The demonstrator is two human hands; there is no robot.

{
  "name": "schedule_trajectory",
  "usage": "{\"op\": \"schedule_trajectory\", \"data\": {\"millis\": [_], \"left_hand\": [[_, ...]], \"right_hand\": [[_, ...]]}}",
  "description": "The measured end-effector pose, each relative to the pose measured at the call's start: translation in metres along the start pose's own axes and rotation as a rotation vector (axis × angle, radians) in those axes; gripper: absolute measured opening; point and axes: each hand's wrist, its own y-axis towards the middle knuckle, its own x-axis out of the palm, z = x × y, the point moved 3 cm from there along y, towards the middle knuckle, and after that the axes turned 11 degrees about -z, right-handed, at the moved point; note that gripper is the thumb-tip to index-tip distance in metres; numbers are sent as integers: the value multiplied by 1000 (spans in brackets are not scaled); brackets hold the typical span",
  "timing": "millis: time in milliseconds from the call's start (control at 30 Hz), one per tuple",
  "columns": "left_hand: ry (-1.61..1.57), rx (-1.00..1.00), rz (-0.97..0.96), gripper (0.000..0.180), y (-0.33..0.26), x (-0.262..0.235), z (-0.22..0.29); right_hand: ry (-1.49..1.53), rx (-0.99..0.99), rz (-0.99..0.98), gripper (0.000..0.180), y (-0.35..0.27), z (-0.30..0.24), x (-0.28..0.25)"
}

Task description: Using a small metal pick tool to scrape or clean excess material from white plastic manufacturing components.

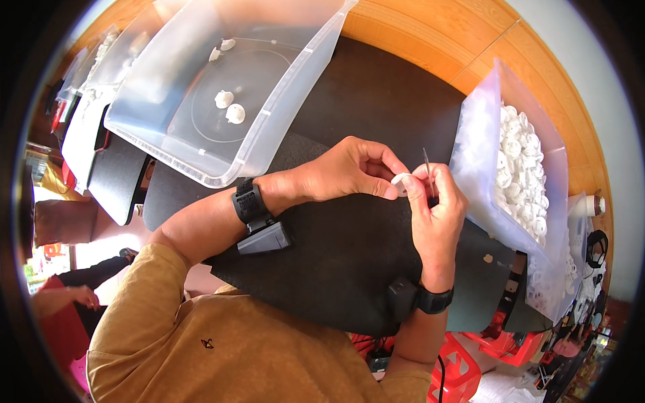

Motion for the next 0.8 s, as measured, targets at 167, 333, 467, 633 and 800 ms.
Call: {"op": "schedule_trajectory", "data": {"millis": [167, 333, 467, 633, 800], "left_hand": [[-202, 94, 113, 32, 1, -13, -6], [-241, 84, 199, 33, 1, -17, -7], [-218, 94, 231, 33, -1, -23, -10], [-236, 100, 235, 32, 1, -24, -9], [-287, 101, 225, 30, 1, -24, -13]], "right_hand": [[84, 116, 1, 18, 2, -10, -4], [-76, 90, -50, 27, -1, -9, -6], [-106, 249, -130, 26, -4, -15, 3], [-305, 80, -143, 37, -3, -12, -4], [-44, 209, -166, 42, -4, -17, -4]]}}
